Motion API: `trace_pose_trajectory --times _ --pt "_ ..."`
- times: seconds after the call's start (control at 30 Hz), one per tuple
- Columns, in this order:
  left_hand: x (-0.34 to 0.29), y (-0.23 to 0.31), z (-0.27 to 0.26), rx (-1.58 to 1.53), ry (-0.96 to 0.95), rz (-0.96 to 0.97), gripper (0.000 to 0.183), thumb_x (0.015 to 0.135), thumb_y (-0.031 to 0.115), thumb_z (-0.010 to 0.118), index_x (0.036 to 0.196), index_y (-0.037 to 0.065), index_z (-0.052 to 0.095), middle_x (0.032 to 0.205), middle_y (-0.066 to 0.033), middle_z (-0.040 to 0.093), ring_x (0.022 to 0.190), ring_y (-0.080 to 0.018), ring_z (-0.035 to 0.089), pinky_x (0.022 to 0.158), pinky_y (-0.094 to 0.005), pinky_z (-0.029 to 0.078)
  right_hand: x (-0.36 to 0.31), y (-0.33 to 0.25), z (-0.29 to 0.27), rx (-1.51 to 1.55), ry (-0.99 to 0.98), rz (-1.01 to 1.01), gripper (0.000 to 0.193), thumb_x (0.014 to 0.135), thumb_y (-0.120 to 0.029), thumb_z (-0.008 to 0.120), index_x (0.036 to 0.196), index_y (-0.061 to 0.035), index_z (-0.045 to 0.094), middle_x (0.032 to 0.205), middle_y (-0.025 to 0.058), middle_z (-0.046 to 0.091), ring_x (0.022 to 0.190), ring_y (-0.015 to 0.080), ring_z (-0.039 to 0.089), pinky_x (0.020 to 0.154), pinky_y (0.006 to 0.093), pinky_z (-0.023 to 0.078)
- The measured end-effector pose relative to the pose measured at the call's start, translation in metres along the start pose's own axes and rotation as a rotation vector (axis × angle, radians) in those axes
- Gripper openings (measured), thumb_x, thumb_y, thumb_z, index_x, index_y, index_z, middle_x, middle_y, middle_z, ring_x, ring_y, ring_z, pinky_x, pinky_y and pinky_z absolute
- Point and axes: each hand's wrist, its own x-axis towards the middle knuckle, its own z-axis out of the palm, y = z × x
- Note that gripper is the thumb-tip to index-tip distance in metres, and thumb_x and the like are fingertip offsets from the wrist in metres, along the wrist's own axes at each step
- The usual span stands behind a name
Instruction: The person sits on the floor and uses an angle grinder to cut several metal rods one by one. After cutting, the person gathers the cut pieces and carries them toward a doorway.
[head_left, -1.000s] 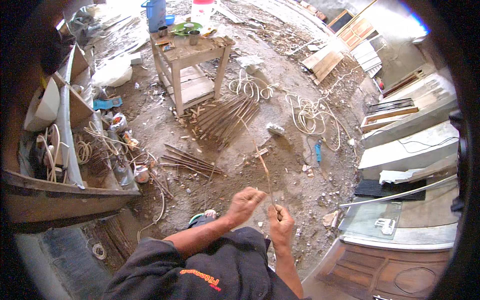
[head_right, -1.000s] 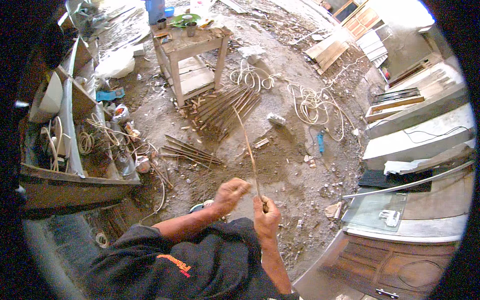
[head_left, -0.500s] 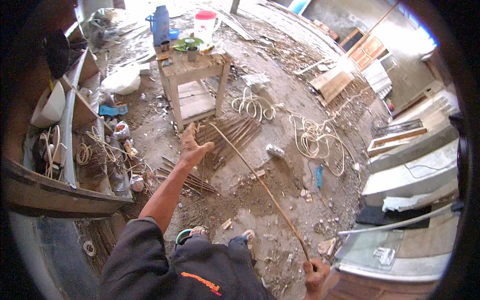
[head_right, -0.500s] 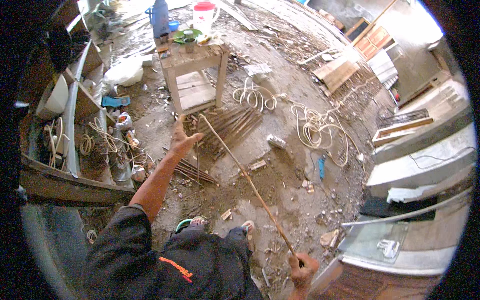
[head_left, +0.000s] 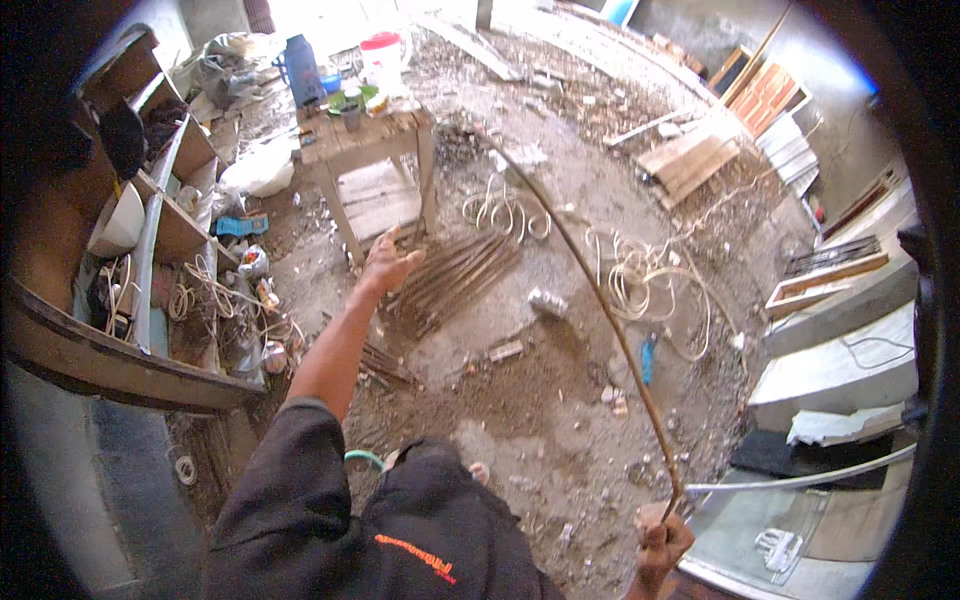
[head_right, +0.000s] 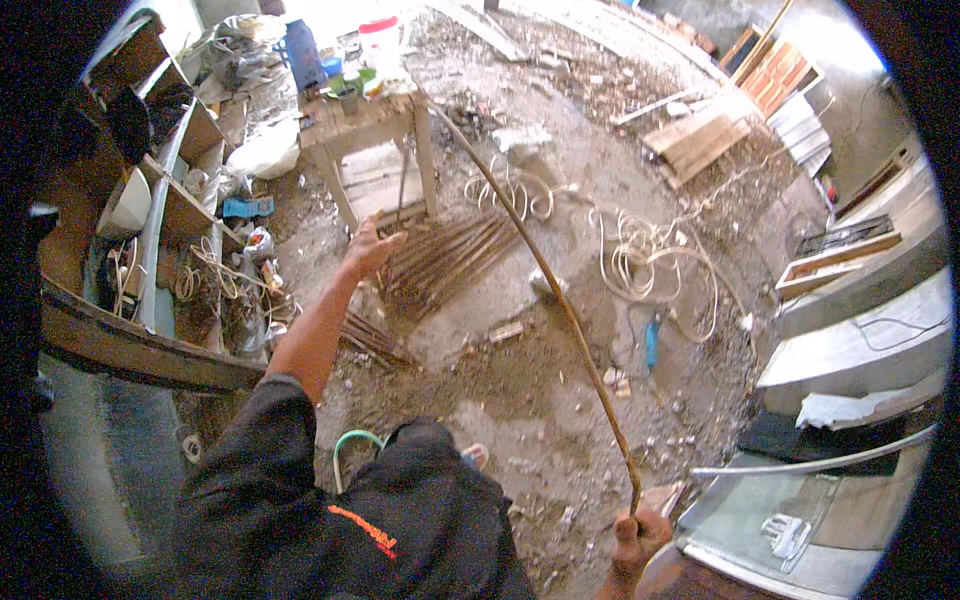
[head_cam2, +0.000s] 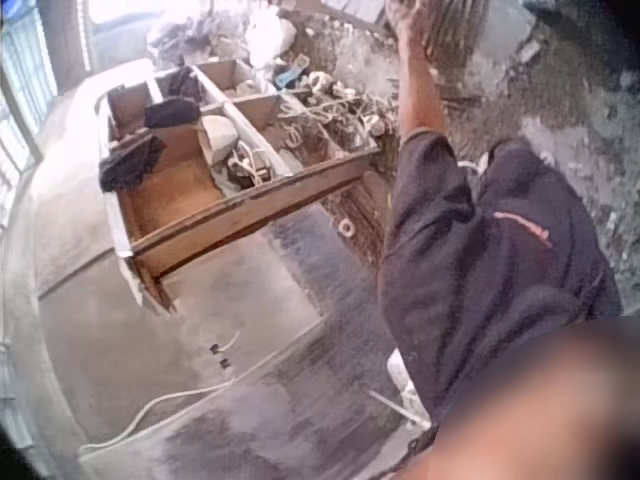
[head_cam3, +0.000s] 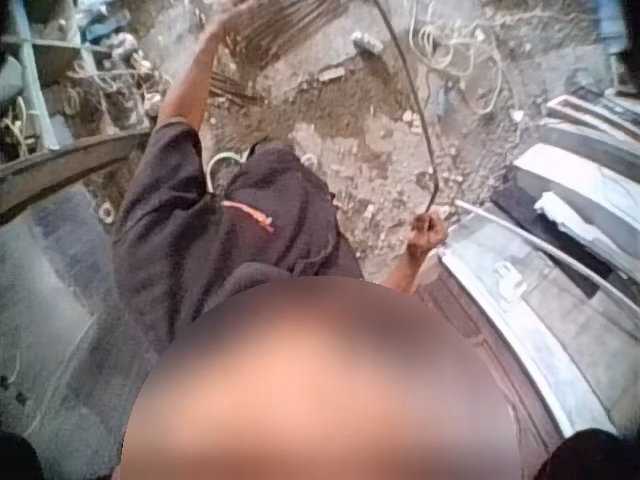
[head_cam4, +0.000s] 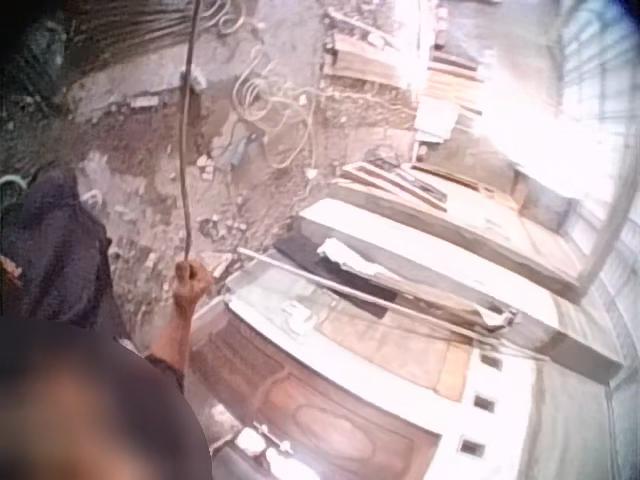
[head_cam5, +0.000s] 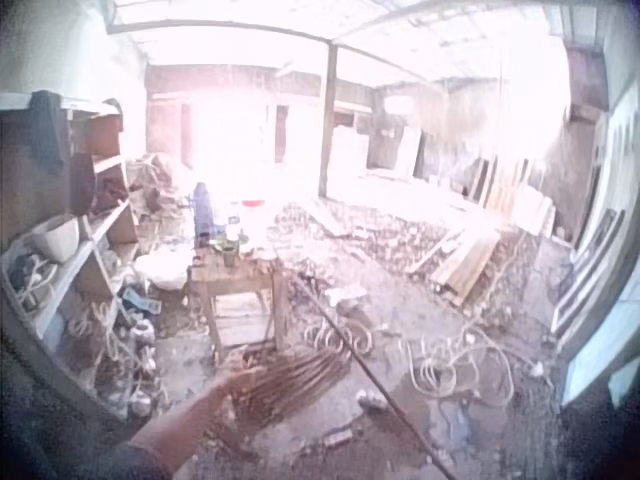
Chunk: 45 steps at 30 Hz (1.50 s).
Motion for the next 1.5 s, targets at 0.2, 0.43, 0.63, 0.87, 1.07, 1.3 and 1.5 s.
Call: trace_pose_trajectory --times 0.2,0.43,0.63,0.87,1.07,1.3,1.5 --pt "0.029 0.014 0.071 -0.525 -0.176 -0.193 0.076 0.089 0.05 0.072 0.141 0.0 0.049 0.126 -0.0191 0.064 0.117 -0.0271 0.06 0.101 -0.0343 0.044 0.076 -0.013 -0.019 0.025 0.004 -0.167 0.056 0.086 -0.054 0.073 0.061 -0.0054 0.06 0.055 0.0035 0.057 0.048 0.0153 0.051 0.049 0.0305 0.037" --pt "0.1 0.016 0.133 -0.117 0.223 -0.093 0.087 0.084 0.057 0.072 0.142 -0.002 0.046 0.14 -0.0256 0.052 0.131 -0.0357 0.049 0.11 -0.0406 0.038 0.177 0.023 -0.031 0.219 -0.109 -0.145 0.057 0.094 -0.052 0.066 0.07 -0.0011 0.055 0.059 0.0035 0.054 0.048 0.0139 0.048 0.047 0.0268 0.036" --pt "0.169 0.045 0.174 -0.388 -0.035 -0.157 0.061 0.093 0.064 0.054 0.096 0.005 0.068 0.089 -0.0182 0.069 0.092 -0.0305 0.066 0.083 -0.043 0.048 0.272 0.013 -0.05 0.288 -0.093 -0.166 0.034 0.096 -0.027 0.069 0.08 0.0016 0.06 0.064 0.008 0.053 0.053 0.0142 0.046 0.047 0.0319 0.035" --pt "0.119 0.065 0.207 -0.015 0.381 -0.021 0.052 0.093 0.058 0.059 0.098 0.007 0.071 0.094 -0.0172 0.07 0.092 -0.0367 0.068 0.079 -0.0442 0.052 0.405 0.064 -0.054 -0.516 0.359 -0.056 0.046 0.104 -0.038 0.051 0.106 0.0051 0.068 0.072 0.0079 0.064 0.055 0.0175 0.055 0.054 0.0281 0.044" --pt "0.012 0.047 0.23 0.48 -0.208 -0.228 0.048 0.094 0.055 0.055 0.094 0.011 0.075 0.099 -0.0144 0.072 0.091 -0.0352 0.07 0.079 -0.0468 0.054 0.503 0.124 -0.027 -1.137 -0.044 0.021 0.031 0.1 -0.031 0.055 0.105 -0.0066 0.073 0.091 0.0226 0.071 0.079 0.0425 0.069 0.068 0.0501 0.051" --pt "-0.029 0.057 0.315 0.557 -0.365 -0.459 0.048 0.095 0.053 0.054 0.091 0.01 0.074 0.091 -0.0163 0.073 0.086 -0.0365 0.07 0.075 -0.0481 0.054 0.666 0.246 0.04 -1.291 -0.463 -0.049 0.031 0.099 -0.034 0.053 0.096 -0.0096 0.071 0.087 0.0219 0.069 0.081 0.0439 0.066 0.07 0.0536 0.051" --pt "-0.002 -0.006 0.459 0.59 -0.457 -0.336 0.043 0.094 0.049 0.059 0.085 0.01 0.075 0.081 -0.0163 0.072 0.074 -0.0356 0.07 0.067 -0.0484 0.055 0.777 0.402 0.133 -1.514 -0.592 -0.302 0.03 0.096 -0.036 0.057 0.089 -0.0094 0.07 0.083 0.0219 0.069 0.078 0.0427 0.067 0.069 0.0535 0.052"
